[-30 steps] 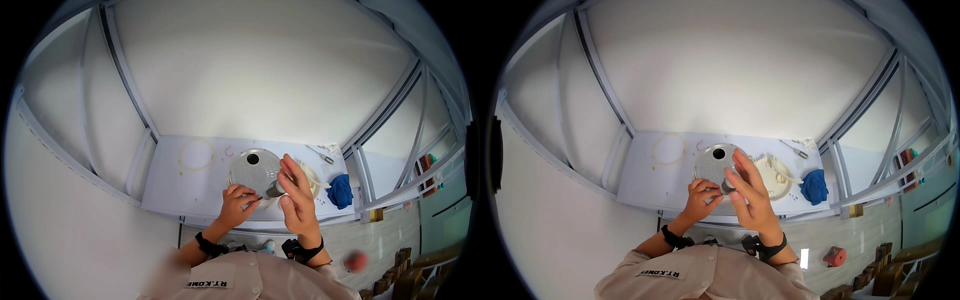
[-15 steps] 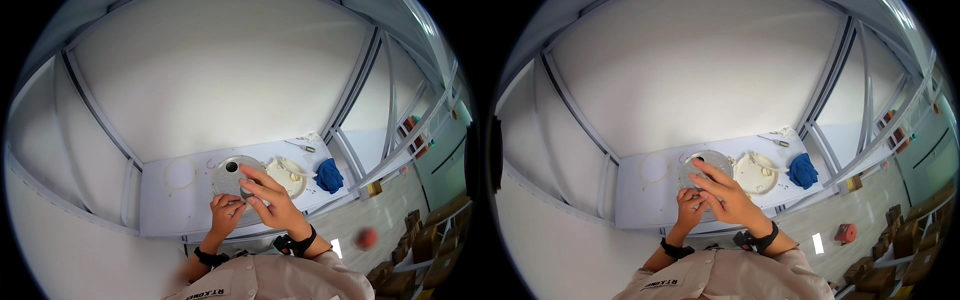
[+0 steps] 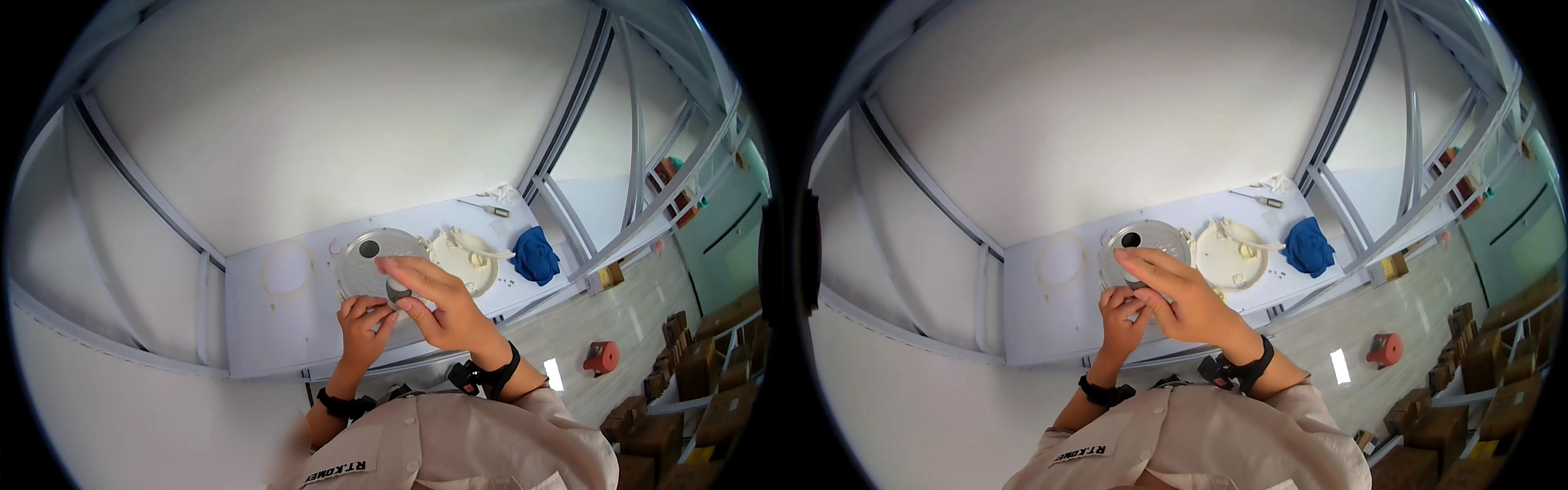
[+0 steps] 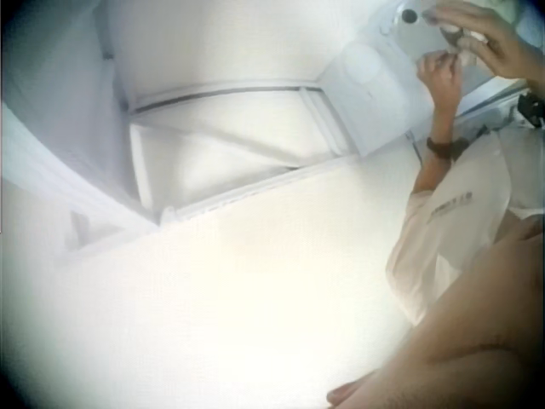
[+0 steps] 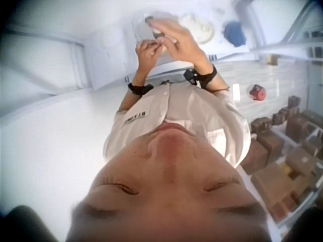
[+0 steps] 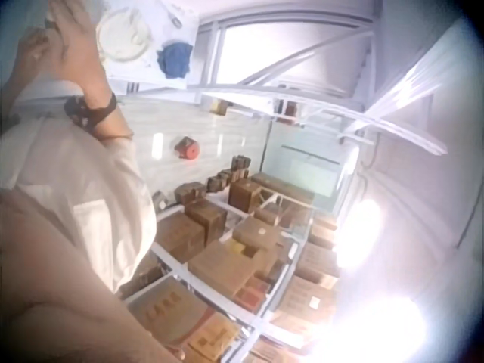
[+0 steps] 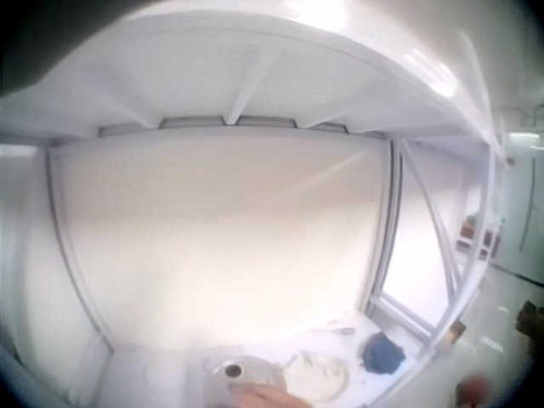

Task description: The person assembles a white plastic appliance component on a workbench. They use a screwdriver to tighten screws into a circular perforated cover, then attach a white plastic base to the assembly.

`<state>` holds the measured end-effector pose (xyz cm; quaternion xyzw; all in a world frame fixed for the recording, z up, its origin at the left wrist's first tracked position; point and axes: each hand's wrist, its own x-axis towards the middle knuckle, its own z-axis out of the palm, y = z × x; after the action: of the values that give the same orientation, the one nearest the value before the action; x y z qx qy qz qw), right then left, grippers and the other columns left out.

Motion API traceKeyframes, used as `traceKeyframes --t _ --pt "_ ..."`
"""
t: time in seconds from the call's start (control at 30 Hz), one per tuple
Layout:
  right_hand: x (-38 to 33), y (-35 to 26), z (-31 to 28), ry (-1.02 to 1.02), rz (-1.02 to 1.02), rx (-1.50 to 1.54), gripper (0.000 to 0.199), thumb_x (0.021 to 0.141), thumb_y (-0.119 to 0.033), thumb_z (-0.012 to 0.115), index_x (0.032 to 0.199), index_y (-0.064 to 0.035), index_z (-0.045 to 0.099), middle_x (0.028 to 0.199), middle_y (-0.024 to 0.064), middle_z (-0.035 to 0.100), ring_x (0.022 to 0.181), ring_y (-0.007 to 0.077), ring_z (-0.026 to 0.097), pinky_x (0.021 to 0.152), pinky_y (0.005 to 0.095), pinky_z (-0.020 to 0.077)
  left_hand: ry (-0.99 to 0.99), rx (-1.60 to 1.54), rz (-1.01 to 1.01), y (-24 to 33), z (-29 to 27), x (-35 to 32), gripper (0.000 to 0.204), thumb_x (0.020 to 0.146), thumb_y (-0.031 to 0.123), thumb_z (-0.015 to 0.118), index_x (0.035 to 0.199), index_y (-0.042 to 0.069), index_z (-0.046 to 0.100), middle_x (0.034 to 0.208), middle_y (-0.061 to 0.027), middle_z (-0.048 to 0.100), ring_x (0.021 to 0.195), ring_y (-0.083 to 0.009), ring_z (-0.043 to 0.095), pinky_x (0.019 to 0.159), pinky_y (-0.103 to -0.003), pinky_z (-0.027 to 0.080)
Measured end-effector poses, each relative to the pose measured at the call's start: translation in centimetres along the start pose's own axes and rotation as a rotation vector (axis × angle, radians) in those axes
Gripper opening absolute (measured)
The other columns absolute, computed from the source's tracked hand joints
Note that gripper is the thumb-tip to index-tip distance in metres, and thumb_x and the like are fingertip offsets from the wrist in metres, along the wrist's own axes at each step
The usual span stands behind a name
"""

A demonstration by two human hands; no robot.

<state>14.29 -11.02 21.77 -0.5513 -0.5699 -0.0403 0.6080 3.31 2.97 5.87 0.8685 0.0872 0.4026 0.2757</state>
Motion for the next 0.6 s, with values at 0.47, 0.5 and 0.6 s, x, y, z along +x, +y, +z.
traceKeyframes --t 0.47,0.5,0.6 --pt "0.3 -0.6 -0.4 -0.036 0.07 0.051 0.041 0.084 -0.01 0.087 0.123 -0.0045 0.076 0.134 0.0189 0.062 0.11 0.0309 0.068 0.088 0.0364 0.0557 -0.006 -0.002 -0.006 -0.2 0.1 -0.1 0.014 0.08 0.016 0.086 0.094 0.014 0.082 0.103 0.0033 0.072 0.11 -0.0229 0.057 0.096 -0.039 0.04" --pt "0.1 -0.4 -0.6 -0.053 0.053 0.048 0.04 0.084 -0.01 0.087 0.122 -0.0044 0.076 0.134 0.0186 0.062 0.111 0.0309 0.068 0.087 0.0362 0.0557 -0.005 0.0 0.001 -0.2 0.1 -0.1 0.014 0.08 0.015 0.086 0.093 0.014 0.082 0.103 0.0034 0.072 0.11 -0.0229 0.057 0.096 -0.039 0.04" --pt "-0.9 0.8 -0.3 0.042 -0.059 -0.194 0.039 0.084 -0.01 0.088 0.12 -0.0041 0.076 0.134 0.0176 0.062 0.111 0.0306 0.067 0.087 0.0356 0.0561 -0.01 -0.003 0.003 0.0 0.2 0.2 0.013 0.08 0.015 0.086 0.092 0.013 0.081 0.104 0.0033 0.072 0.11 -0.0229 0.057 0.096 -0.039 0.041"
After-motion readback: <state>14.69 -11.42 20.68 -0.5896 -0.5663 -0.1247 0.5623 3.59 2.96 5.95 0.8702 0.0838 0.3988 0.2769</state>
